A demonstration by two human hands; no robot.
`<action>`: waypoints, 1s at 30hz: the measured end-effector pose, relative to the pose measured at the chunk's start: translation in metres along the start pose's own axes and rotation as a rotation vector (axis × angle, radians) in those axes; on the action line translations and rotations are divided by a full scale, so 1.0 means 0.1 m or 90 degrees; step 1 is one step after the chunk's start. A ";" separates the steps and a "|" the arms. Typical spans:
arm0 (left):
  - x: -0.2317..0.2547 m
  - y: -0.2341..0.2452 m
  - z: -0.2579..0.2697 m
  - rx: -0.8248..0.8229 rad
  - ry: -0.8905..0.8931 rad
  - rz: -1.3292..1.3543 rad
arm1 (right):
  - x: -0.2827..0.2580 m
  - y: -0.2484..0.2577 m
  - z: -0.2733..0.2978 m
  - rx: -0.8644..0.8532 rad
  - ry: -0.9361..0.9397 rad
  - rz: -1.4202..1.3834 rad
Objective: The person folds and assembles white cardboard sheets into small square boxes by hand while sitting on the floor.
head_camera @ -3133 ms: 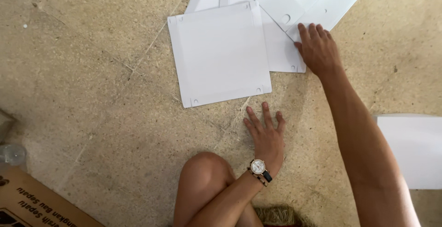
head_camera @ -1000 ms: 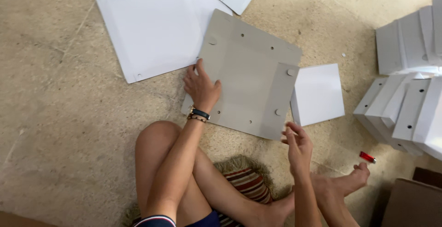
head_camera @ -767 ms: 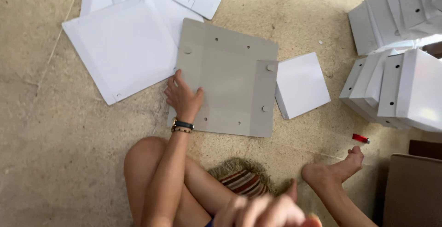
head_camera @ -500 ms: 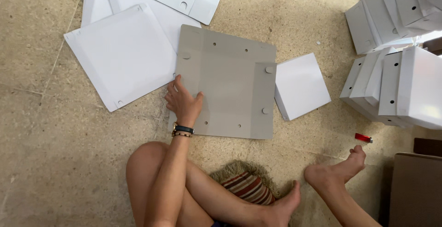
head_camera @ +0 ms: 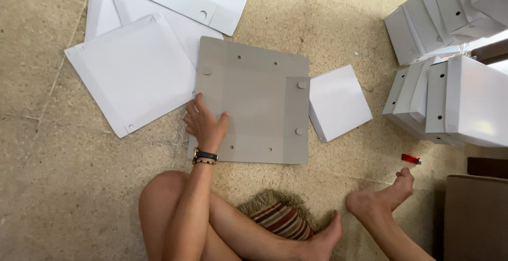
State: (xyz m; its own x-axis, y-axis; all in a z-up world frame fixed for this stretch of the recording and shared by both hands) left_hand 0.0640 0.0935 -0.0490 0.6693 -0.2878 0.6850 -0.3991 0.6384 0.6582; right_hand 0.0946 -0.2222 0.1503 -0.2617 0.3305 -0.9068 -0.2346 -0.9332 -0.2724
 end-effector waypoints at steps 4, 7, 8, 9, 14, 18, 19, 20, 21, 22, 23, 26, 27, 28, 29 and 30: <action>0.01 0.01 -0.01 -0.012 0.005 0.004 | -0.01 -0.04 -0.04 -0.036 0.018 0.008; 0.03 -0.03 0.00 -0.015 -0.034 0.044 | -0.04 -0.08 -0.05 -0.063 0.035 0.015; 0.01 -0.03 -0.01 0.001 -0.023 0.021 | -0.05 -0.09 -0.04 -0.072 0.039 0.016; -0.01 -0.02 -0.02 0.017 -0.012 -0.003 | -0.05 -0.10 -0.03 -0.080 0.044 0.016; 0.00 -0.01 -0.02 0.003 -0.001 0.006 | -0.06 -0.14 -0.02 -0.131 0.066 0.027; 0.00 -0.02 -0.03 -0.014 0.012 0.009 | -0.14 -0.34 0.07 -0.177 0.076 0.029; -0.01 0.00 -0.04 -0.012 0.014 0.007 | -0.12 -0.36 0.07 -0.188 0.076 0.029; -0.02 -0.01 -0.04 -0.012 0.018 0.001 | -0.12 -0.37 0.07 -0.200 0.078 0.032; -0.02 -0.02 -0.04 -0.012 0.021 -0.005 | -0.11 -0.38 0.07 -0.212 0.079 0.034; -0.02 -0.03 -0.04 -0.012 0.022 -0.004 | -0.11 -0.38 0.07 -0.222 0.083 0.037; 0.00 -0.04 -0.05 -0.003 0.011 0.001 | -0.11 -0.38 0.06 -0.233 0.086 0.040; -0.03 -0.02 -0.03 -0.003 0.004 0.006 | -0.05 -0.32 0.04 -0.262 0.093 0.045; -0.02 -0.02 -0.03 -0.010 0.004 0.011 | -0.03 -0.30 0.03 -0.273 0.099 0.046; -0.04 -0.03 -0.02 -0.013 0.011 0.006 | -0.05 -0.35 0.06 -0.281 0.095 0.049; -0.04 -0.03 -0.01 -0.008 0.010 0.009 | -0.07 -0.40 0.09 -0.290 0.090 0.051; 0.00 -0.01 -0.04 0.000 0.003 0.013 | -0.09 -0.47 0.11 -0.299 0.091 0.051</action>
State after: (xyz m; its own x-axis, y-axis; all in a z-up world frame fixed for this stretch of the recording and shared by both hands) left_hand 0.0670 0.0956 -0.0514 0.6642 -0.2715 0.6965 -0.4126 0.6439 0.6444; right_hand 0.0980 -0.1800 0.1750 -0.1229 0.2634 -0.9568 0.2369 -0.9285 -0.2860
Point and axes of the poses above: each hand's wrist, its own z-axis away from the middle knuckle, its own y-axis out of the back of the hand, x = y × z, the point moved 9 cm from there along -z, towards the middle knuckle, and after that the axes turned 1 degree about y, right-handed, at the moved point
